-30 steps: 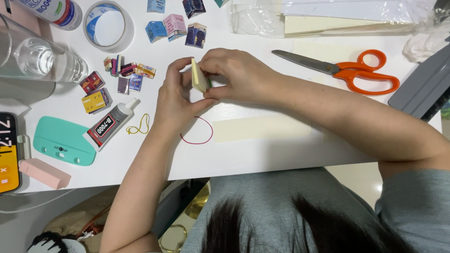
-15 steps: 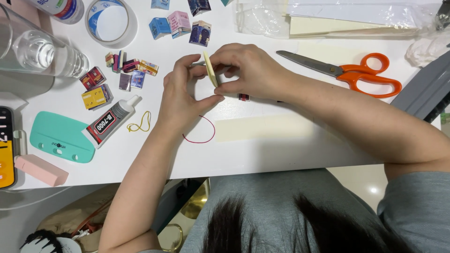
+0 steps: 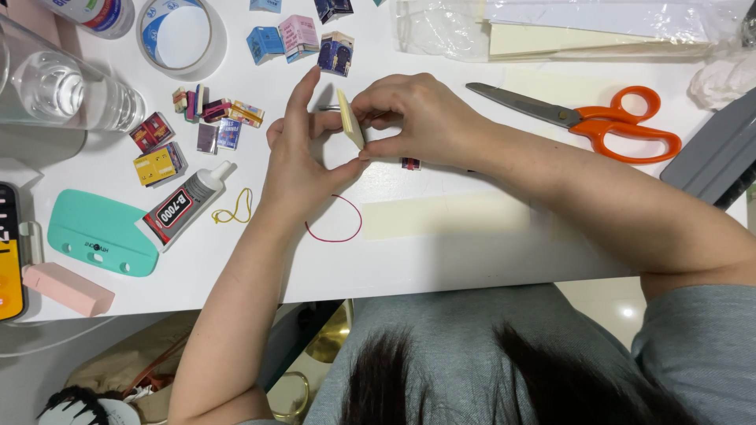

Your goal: The person assembles miniature books by wrapping small printed paper pieces around folded paper cores and securing them with rubber bands. They use a paper cutter to trim the edges of the assembled units and then continue wrapping additional pieces.

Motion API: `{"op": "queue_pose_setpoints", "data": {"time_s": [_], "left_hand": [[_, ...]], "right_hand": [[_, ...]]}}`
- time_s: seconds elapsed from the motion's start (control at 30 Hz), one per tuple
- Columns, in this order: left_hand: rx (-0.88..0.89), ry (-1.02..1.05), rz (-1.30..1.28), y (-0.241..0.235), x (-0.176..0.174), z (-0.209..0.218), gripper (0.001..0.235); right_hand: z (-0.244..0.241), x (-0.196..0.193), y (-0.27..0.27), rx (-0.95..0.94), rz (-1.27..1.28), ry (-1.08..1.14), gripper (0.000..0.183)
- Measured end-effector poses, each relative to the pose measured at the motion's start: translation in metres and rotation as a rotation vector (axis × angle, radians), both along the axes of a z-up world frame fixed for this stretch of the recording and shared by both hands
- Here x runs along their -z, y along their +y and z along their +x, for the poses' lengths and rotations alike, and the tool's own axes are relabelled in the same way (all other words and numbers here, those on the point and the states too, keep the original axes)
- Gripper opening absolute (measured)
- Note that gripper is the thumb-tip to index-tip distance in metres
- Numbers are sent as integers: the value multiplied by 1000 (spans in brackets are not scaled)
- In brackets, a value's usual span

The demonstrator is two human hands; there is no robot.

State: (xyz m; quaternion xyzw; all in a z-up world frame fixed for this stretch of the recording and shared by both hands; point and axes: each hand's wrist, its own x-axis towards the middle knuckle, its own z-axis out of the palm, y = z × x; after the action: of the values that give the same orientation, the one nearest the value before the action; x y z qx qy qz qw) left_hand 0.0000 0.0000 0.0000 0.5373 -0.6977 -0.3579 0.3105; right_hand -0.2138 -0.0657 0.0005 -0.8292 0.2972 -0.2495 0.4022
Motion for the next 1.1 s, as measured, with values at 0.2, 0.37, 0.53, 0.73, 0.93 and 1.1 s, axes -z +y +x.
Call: {"op": "queue_pose_setpoints", "data": {"time_s": [0.2, 0.37, 0.53, 0.73, 0.93, 1.1], "left_hand": [[-14, -43, 168, 0, -19, 1, 101], [-26, -58, 186, -1, -15, 3, 106], [-14, -69, 150, -3, -10, 4, 106], [17, -54, 70, -2, -5, 5, 107], [32, -54, 24, -4, -8, 5, 105], [41, 258, -77, -11, -5, 9, 77]], "right_hand": [[0, -2, 0, -16, 17, 0, 32], [-1, -1, 1, -12, 29, -22, 33], [-1, 3, 0, -16, 3, -45, 32], [-1, 6, 0, -29, -43, -36, 32], [1, 5, 0, -38, 5, -75, 38], [6, -8, 1, 19, 112, -71, 48]]}}
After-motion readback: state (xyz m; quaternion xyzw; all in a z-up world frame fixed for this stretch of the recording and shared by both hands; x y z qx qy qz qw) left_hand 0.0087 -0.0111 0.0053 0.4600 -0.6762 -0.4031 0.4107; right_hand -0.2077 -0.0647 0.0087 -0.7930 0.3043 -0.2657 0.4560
